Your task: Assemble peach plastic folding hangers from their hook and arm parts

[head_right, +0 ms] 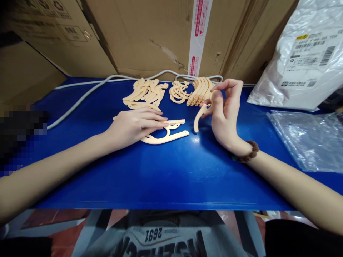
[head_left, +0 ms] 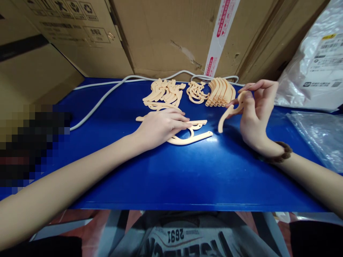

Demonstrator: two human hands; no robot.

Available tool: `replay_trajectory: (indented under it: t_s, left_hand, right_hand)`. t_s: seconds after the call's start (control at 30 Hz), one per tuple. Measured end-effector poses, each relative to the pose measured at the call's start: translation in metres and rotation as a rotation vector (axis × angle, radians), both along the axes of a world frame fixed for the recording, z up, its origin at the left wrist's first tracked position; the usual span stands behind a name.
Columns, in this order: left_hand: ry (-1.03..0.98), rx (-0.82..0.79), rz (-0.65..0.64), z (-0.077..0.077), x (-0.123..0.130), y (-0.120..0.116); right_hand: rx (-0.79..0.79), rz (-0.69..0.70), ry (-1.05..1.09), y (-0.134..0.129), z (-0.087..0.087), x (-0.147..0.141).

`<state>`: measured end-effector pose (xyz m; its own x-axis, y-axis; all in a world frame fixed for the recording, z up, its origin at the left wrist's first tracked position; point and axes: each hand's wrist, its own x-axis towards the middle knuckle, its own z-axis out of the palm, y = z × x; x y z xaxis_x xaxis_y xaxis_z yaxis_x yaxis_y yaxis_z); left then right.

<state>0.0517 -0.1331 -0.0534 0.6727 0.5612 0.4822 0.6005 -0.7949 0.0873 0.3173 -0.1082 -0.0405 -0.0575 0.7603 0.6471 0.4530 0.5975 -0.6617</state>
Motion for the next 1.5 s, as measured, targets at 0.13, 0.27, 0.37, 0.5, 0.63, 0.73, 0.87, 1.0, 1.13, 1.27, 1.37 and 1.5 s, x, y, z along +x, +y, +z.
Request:
replay_trajectory:
  t_s: [0.13,0.27,0.37,0.5,0.63,0.73,0.87,1.0,1.13,1.27,1.37,1.5]
  left_hand:
    - [0.014,-0.003,0.022,0.005,0.002,-0.003]
    - [-0.009,-0.012,0.009,0.011,0.007,-0.009]
    - [0.004,0.019,-0.022,0.013,0.009,-0.012]
    - [0.038,0.026,-0.002,0.01,0.008,-0.01]
    - [0.053,0.023,0.017,0.009,0.008,-0.009]
    - [0.062,0.015,0.012,0.009,0.008,-0.009]
    - [0.076,0.0,0.022,0.008,0.009,-0.009]
    - [0.083,-0.011,0.025,0.008,0.009,-0.009]
    - [0.075,-0.061,0.041,0.009,0.013,-0.016]
    - [0.079,-0.126,-0.001,0.01,0.02,-0.026]
    - [0.086,-0.161,-0.036,0.008,0.024,-0.031]
    - [0.099,-0.187,-0.054,0.007,0.026,-0.032]
  right_hand:
    - [-0.073,0.056,0.035,0.0,0.0,-0.002]
    - [-0.146,0.105,0.098,0.001,0.002,-0.006]
    - [-0.162,0.133,0.117,0.004,-0.003,-0.008]
    - [-0.197,0.168,0.004,0.008,-0.015,-0.005]
    - [-0.216,0.185,-0.103,0.007,-0.018,-0.002]
    - [-0.207,0.187,-0.127,0.005,-0.014,-0.002]
    - [-0.275,0.197,-0.122,0.005,-0.009,-0.003]
    - [-0.276,0.24,-0.196,0.005,-0.01,-0.003]
    - [-0.244,0.265,-0.305,0.004,-0.01,-0.001]
    - [-0.234,0.278,-0.373,0.001,-0.008,-0.002]
    - [-0.204,0.273,-0.412,-0.001,-0.007,-0.002]
    - [-0.17,0.273,-0.339,0.0,-0.008,-0.003]
